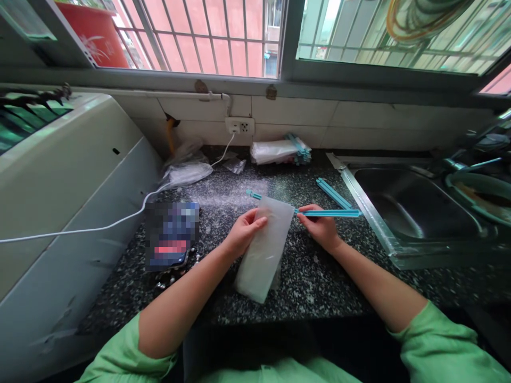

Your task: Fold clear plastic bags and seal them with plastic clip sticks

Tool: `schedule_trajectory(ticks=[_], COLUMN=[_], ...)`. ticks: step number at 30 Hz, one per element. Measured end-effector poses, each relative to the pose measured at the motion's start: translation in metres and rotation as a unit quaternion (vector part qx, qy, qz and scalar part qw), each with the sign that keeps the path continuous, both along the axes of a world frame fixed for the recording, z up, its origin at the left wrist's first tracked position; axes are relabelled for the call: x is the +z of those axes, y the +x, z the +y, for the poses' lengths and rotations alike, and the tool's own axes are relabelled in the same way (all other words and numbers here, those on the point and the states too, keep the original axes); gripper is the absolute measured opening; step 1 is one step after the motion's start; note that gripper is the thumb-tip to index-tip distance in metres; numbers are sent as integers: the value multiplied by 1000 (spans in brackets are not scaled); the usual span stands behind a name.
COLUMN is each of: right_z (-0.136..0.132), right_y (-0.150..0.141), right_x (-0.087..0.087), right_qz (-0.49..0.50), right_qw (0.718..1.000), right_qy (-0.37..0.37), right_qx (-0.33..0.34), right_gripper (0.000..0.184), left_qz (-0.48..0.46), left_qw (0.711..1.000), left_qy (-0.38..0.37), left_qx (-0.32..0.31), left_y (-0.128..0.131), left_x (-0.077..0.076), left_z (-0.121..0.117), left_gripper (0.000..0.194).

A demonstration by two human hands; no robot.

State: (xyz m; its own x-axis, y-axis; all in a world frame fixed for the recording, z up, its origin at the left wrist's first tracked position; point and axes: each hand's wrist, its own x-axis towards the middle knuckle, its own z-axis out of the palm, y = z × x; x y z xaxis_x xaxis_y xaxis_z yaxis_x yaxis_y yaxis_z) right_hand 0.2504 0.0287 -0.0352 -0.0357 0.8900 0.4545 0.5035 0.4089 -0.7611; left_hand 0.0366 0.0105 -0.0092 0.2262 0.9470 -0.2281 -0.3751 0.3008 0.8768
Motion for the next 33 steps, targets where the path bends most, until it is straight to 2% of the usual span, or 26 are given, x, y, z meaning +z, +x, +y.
schedule_trajectory(ticks=[11,16,20,27,30,33], right_z=[-12,-15,-14,-15,-15,-15], right_y=[-9,-10,-11,-10,-9,-9], right_x=[4,4,3,7,7,6], right_qz=[45,77,81,16,20,15], right_qw=[997,992,989,995,995,996], right_qy=[-37,-73,-87,-28,-13,15], right_qx=[52,74,87,96,94,88], right_gripper=[24,23,22,20,22,17], left_qz=[49,25,5,11,7,5], left_qw=[998,995,994,990,988,987], left_qy=[-46,-100,-107,-117,-123,-126], left_qx=[9,-14,8,71,89,95], left_y=[1,2,3,2,2,3], left_x=[-7,-5,-3,-3,-1,0], left_z=[2,4,4,4,5,4], left_gripper=[40,33,28,23,21,21])
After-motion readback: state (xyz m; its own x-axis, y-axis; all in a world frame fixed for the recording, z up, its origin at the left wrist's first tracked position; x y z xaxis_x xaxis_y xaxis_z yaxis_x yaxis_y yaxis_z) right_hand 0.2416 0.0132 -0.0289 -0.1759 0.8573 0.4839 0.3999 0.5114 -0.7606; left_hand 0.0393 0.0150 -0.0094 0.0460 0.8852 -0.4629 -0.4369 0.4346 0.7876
